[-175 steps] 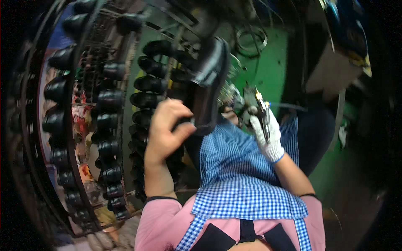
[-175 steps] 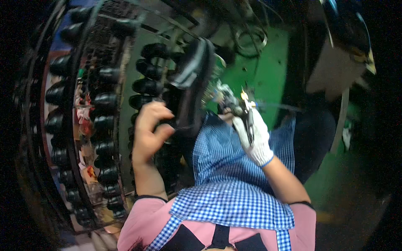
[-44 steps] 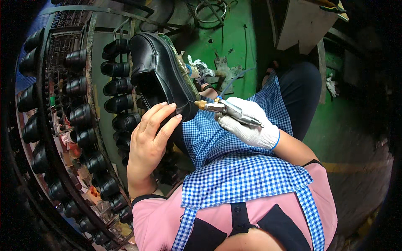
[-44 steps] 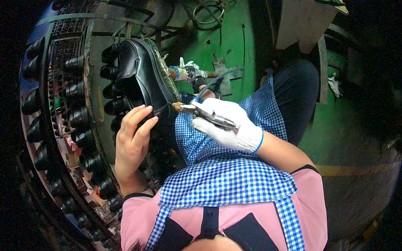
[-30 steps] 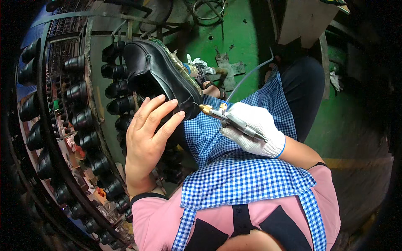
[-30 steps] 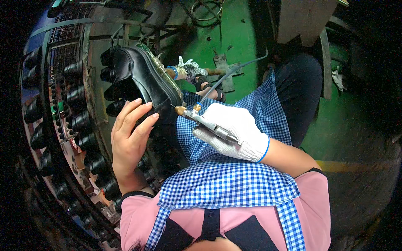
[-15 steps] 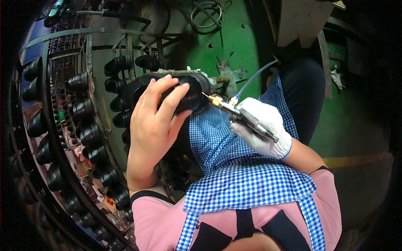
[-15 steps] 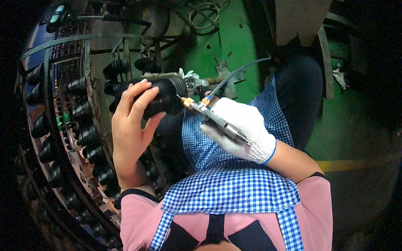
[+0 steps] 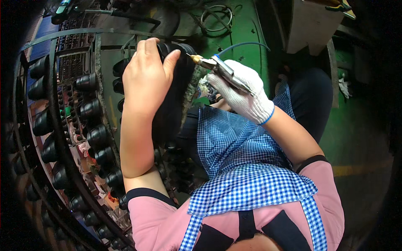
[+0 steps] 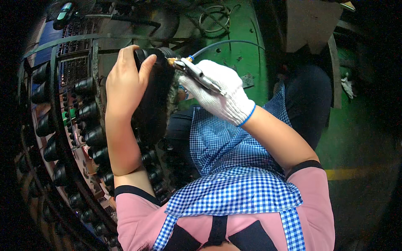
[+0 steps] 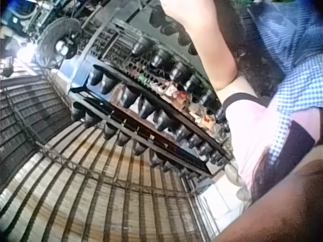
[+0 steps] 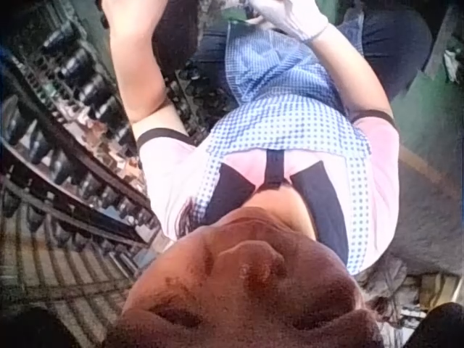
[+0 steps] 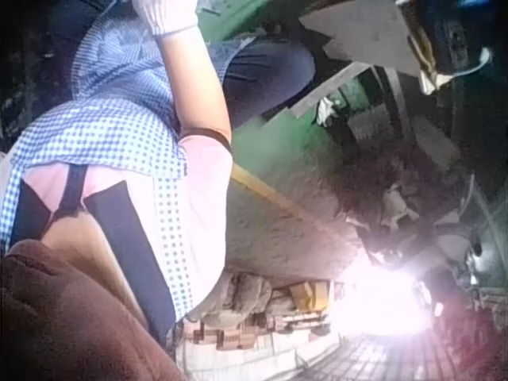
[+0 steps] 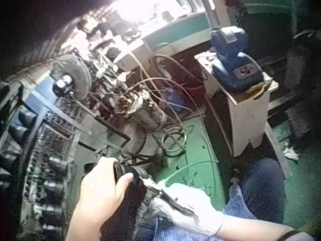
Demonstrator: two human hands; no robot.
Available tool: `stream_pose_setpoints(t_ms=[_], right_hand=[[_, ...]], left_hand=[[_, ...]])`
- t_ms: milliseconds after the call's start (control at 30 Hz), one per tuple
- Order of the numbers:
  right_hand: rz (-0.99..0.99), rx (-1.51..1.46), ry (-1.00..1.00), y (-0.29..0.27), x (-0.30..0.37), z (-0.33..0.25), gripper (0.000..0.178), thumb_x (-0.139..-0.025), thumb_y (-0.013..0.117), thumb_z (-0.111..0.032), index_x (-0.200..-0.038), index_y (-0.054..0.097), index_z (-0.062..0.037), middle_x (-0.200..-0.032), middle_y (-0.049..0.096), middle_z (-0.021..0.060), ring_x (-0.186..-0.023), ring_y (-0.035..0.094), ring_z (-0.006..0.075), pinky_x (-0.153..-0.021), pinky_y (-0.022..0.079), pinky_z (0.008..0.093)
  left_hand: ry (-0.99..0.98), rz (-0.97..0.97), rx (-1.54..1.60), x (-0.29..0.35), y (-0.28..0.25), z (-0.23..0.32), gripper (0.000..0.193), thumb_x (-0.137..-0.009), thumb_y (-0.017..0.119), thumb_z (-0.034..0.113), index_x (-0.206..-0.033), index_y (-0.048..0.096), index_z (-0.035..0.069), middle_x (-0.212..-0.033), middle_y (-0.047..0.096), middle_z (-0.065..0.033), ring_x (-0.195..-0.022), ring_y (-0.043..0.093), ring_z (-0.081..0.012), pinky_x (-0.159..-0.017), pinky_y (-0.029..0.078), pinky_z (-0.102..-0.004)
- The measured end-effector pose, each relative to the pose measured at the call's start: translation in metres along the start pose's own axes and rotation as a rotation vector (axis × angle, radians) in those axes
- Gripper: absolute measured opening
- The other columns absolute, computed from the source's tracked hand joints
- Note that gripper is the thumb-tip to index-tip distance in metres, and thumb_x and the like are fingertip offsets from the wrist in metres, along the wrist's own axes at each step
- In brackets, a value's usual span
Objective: The recorder uses a spray gun to apply adhesive to the soles and edges of black shoes in a manufacturing facility.
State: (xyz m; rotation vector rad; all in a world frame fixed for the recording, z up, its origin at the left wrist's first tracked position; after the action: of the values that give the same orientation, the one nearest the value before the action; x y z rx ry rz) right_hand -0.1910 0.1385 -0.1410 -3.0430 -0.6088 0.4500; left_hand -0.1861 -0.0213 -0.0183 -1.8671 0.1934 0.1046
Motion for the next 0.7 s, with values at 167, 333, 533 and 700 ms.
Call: stream_pose_setpoints(t_ms=[167, 333, 533, 700], right_hand=[[-0.092, 0.042, 0.056, 0.031, -0.004, 0.003, 0.028, -0.096, 0.066, -0.036, -0.102, 0.071, -0.0093, -0.081, 0.063, 0.0122, -0.073, 0.066, 0.0313, -0.064, 0.053, 0.0388], [-0.036, -0.003, -0.105, 0.045, 0.018, -0.002, 0.026, -0.091, 0.073, -0.033, -0.105, 0.072, -0.011, -0.081, 0.065, 0.01, -0.069, 0.066, 0.0289, -0.061, 0.054, 0.0371], [-0.157, -0.031, -0.082, 0.032, 0.041, -0.005, 0.029, -0.09, 0.075, -0.032, -0.111, 0.071, -0.0127, -0.083, 0.065, 0.0086, -0.069, 0.066, 0.028, -0.062, 0.053, 0.0355], [-0.315, 0.058, -0.043, 0.03, 0.06, -0.013, 0.025, -0.09, 0.073, -0.033, -0.105, 0.07, -0.013, -0.083, 0.064, 0.0072, -0.068, 0.065, 0.0262, -0.062, 0.052, 0.0355]], left_hand=[[-0.157, -0.086, -0.055, -0.006, 0.017, -0.039, 0.052, -0.095, 0.063, 0.049, -0.108, 0.059, -0.002, -0.1, 0.067, -0.0192, -0.09, 0.068, -0.0411, -0.076, 0.055, -0.0495], [-0.431, -0.251, 0.093, 0.003, 0.017, -0.064, 0.065, -0.095, 0.062, 0.056, -0.126, 0.058, 0.0, -0.119, 0.067, -0.0223, -0.106, 0.065, -0.0391, -0.089, 0.051, -0.0445], [-0.72, 0.0, 0.819, 0.081, 0.01, -0.07, 0.063, -0.103, 0.056, 0.047, -0.15, 0.043, 0.007, -0.127, 0.059, -0.0074, -0.101, 0.059, -0.0138, -0.084, 0.049, -0.0313], [-0.774, 0.057, 1.064, 0.194, 0.021, -0.045, 0.059, -0.108, 0.048, 0.038, -0.154, 0.034, 0.005, -0.116, 0.053, -0.0048, -0.098, 0.055, -0.0148, -0.083, 0.047, -0.0291]])
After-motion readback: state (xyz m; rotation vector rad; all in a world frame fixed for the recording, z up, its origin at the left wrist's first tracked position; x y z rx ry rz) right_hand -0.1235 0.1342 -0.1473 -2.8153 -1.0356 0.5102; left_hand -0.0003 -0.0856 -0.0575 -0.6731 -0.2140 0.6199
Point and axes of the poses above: each hand's wrist, its own x-axis away from the middle knuckle, its own y-axis out of the palm, z = x × y, the point moved 5 cm from there along -x, towards the middle knuckle
